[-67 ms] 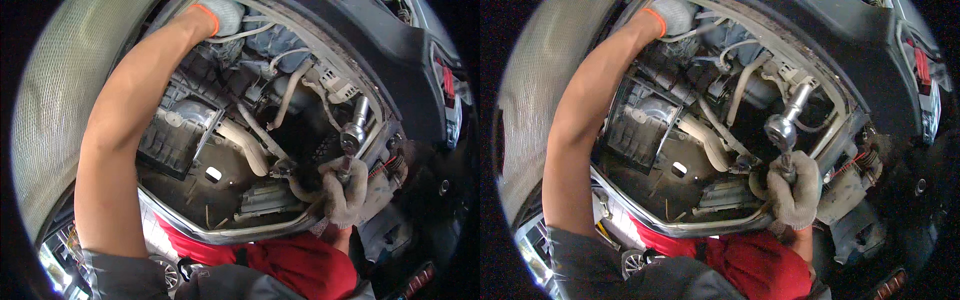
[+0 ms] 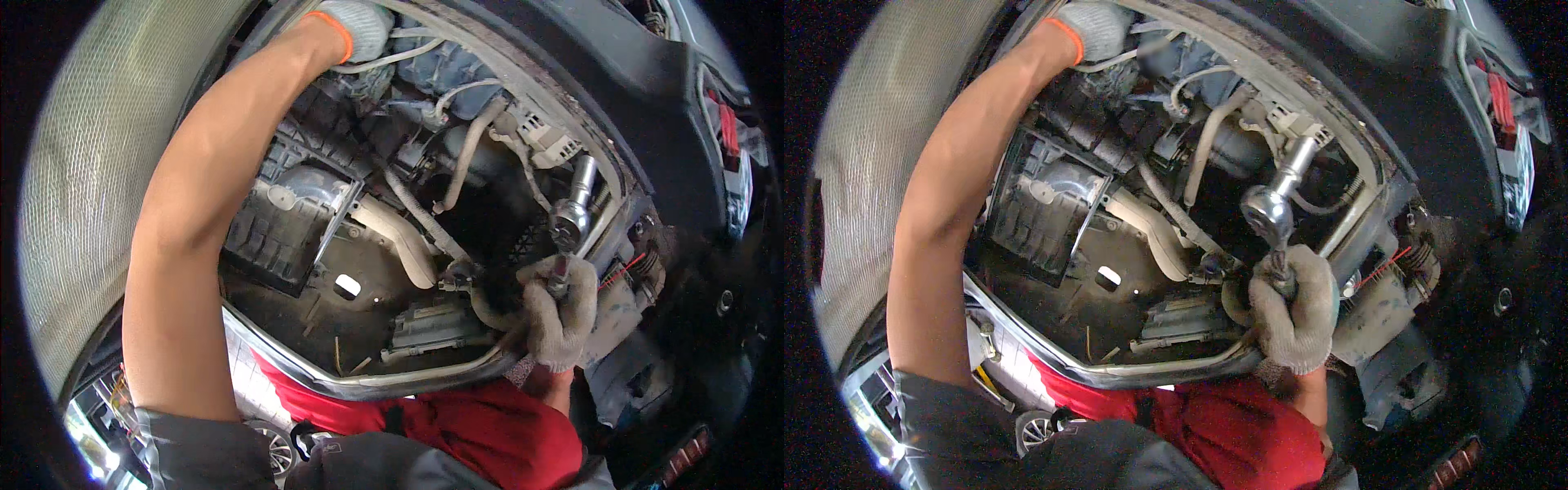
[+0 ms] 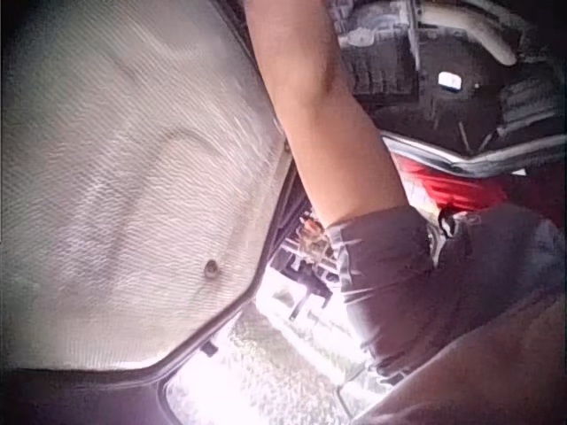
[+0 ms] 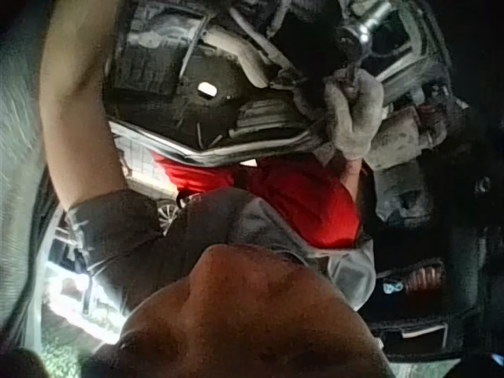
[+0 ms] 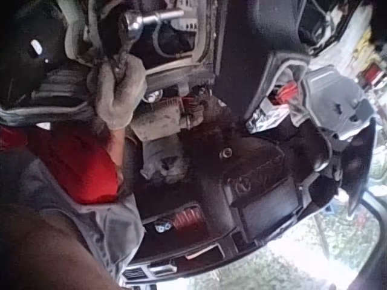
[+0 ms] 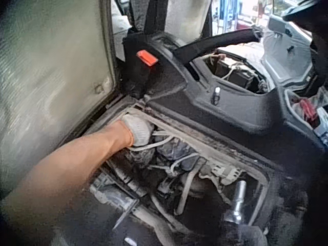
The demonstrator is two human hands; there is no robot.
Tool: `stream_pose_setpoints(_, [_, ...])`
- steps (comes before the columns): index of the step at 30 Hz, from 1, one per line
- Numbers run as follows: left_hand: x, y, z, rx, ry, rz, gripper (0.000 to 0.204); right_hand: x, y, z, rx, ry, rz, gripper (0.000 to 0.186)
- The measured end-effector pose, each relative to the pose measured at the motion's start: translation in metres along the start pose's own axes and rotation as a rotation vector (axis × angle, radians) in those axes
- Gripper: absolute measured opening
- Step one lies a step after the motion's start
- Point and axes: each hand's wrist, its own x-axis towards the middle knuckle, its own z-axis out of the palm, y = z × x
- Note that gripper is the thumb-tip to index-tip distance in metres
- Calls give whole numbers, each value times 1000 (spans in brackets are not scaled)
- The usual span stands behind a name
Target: The person works inside the cabin of a vehicle with the dashboard removed, using a socket wrench to tighten bolts on the engine components. They then use a spray can to apply a substance to the engine area.
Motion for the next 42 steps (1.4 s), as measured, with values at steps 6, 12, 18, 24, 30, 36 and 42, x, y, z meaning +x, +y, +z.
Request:
stream_pose_setpoints(6, [16,21,-31,-77,-258,-44,36,12,-12,-6,-97,-9,-136,23])
stream_pose_setpoints(12, [15,16,-18,-149,-283,-150,42,17,-8,-9,-43,-74,-160,24])
stream_pose_setpoints(18, [19,31,-51,-16,-377,-51,41,18,-11,-15,-106,-31,-263,26])
stream_pose_setpoints(24, [25,17,-31,-177,-331,-168,42,17,-11,-18,-81,-77,-260,31])
stream_pose_setpoints(30, [18,15,-19,-111,-226,-97,39,20,-6,-21,-100,-79,-281,29])
stream_pose_setpoints(36, [21,1,6,5,-403,-66,41,22,-5,-24,-76,-113,-266,25])
stream_pose_setpoints(42, [26,1,15,-19,-375,-101,44,18,-3,-27,-22,-97,-271,26])
